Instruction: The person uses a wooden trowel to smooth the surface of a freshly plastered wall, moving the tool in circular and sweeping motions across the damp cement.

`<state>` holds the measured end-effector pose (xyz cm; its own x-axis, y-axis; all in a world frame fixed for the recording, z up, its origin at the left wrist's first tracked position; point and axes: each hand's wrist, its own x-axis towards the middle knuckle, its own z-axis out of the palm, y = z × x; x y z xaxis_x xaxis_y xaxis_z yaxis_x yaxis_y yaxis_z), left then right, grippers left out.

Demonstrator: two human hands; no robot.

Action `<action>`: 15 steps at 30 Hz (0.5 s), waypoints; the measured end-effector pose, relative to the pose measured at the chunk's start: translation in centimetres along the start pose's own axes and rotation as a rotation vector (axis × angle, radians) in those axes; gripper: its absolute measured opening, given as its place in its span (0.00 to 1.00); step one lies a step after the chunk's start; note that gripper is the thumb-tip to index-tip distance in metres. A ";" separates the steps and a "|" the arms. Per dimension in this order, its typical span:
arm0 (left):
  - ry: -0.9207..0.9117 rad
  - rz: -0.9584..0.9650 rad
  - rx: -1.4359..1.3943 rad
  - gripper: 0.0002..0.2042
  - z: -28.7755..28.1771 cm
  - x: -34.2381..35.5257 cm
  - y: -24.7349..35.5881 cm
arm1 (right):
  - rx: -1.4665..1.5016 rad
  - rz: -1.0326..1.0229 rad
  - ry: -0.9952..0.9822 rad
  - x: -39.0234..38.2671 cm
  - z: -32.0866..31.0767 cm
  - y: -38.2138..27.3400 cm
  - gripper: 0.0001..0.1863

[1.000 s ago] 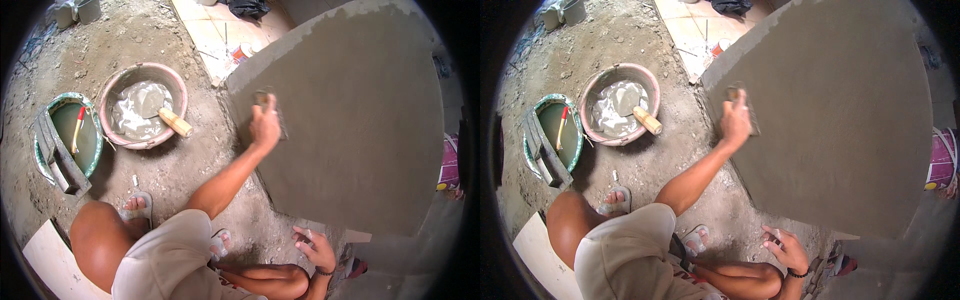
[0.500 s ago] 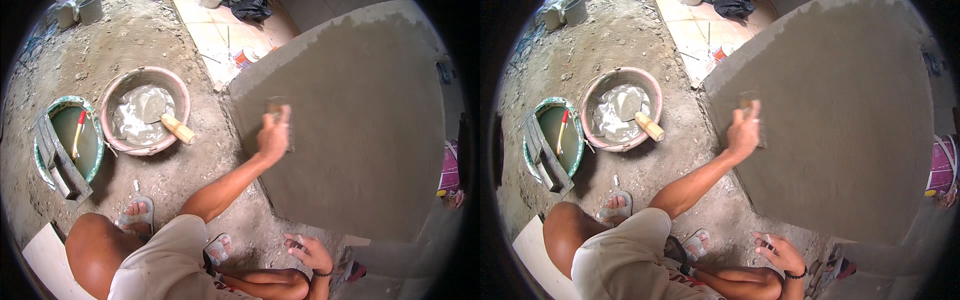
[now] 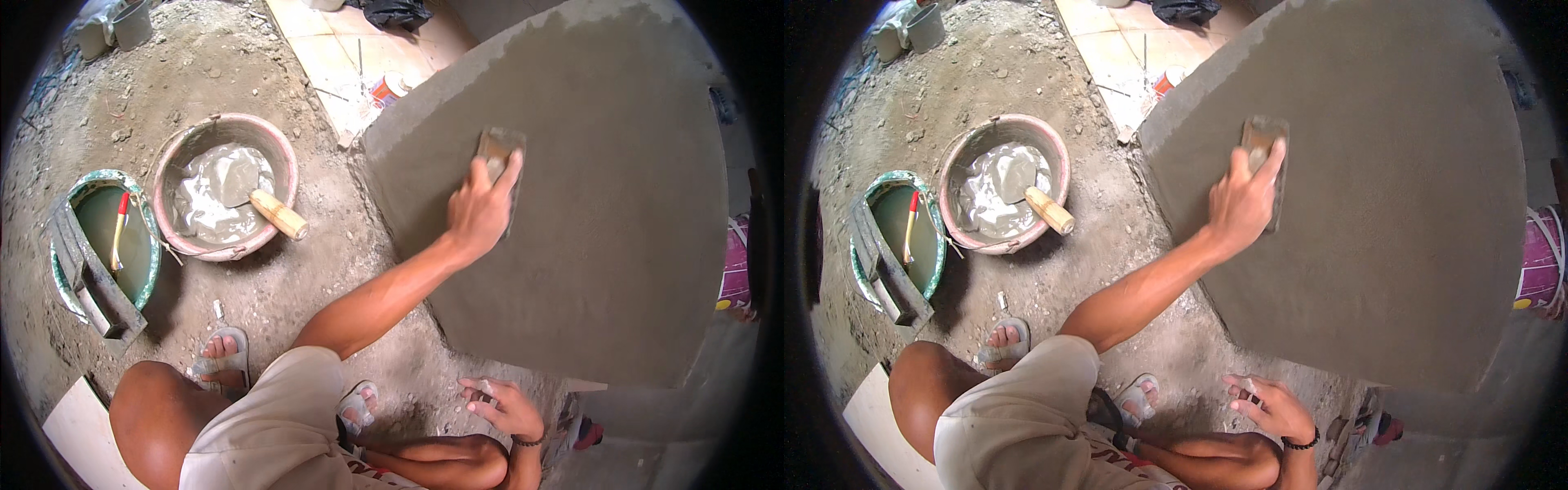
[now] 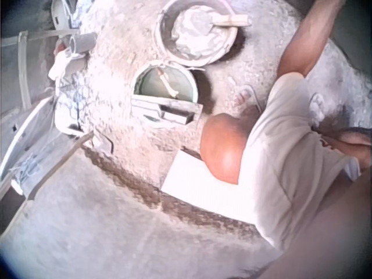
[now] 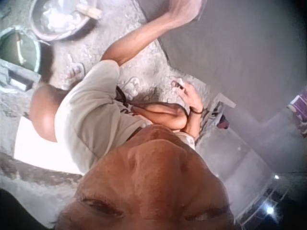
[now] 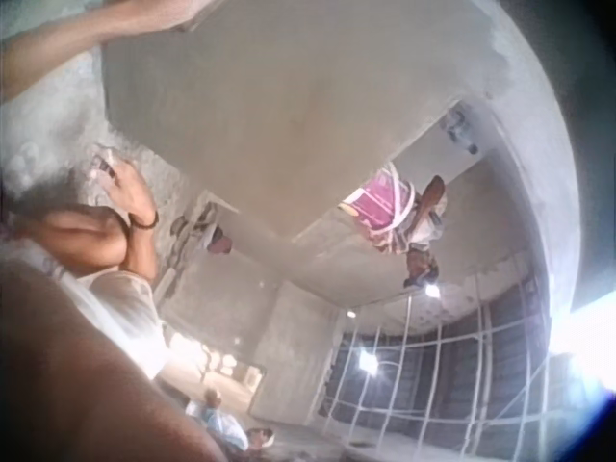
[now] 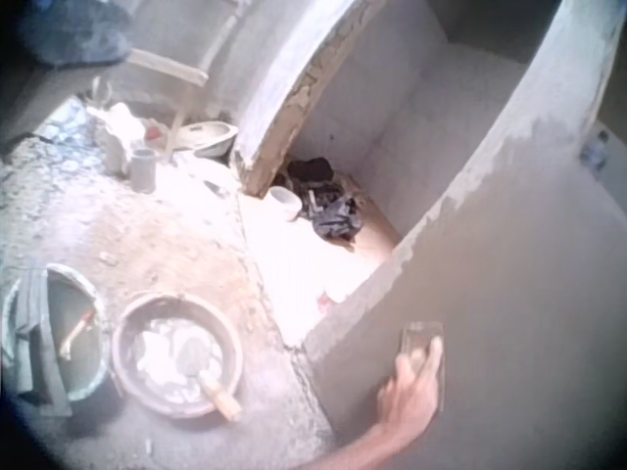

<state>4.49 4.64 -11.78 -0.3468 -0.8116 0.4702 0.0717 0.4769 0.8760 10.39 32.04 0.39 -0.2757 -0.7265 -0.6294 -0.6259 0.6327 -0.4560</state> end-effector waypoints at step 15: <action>0.155 -0.222 0.005 0.23 -1.7 4.0 1.4 | -0.028 -0.007 -0.021 -1.4 0.6 -0.1 0.23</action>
<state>4.79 1.50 -8.53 -0.2065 -0.9383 0.2774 0.0054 0.2824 0.9593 11.22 33.14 0.93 -0.2557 -0.7249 -0.6396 -0.6480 0.6195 -0.4430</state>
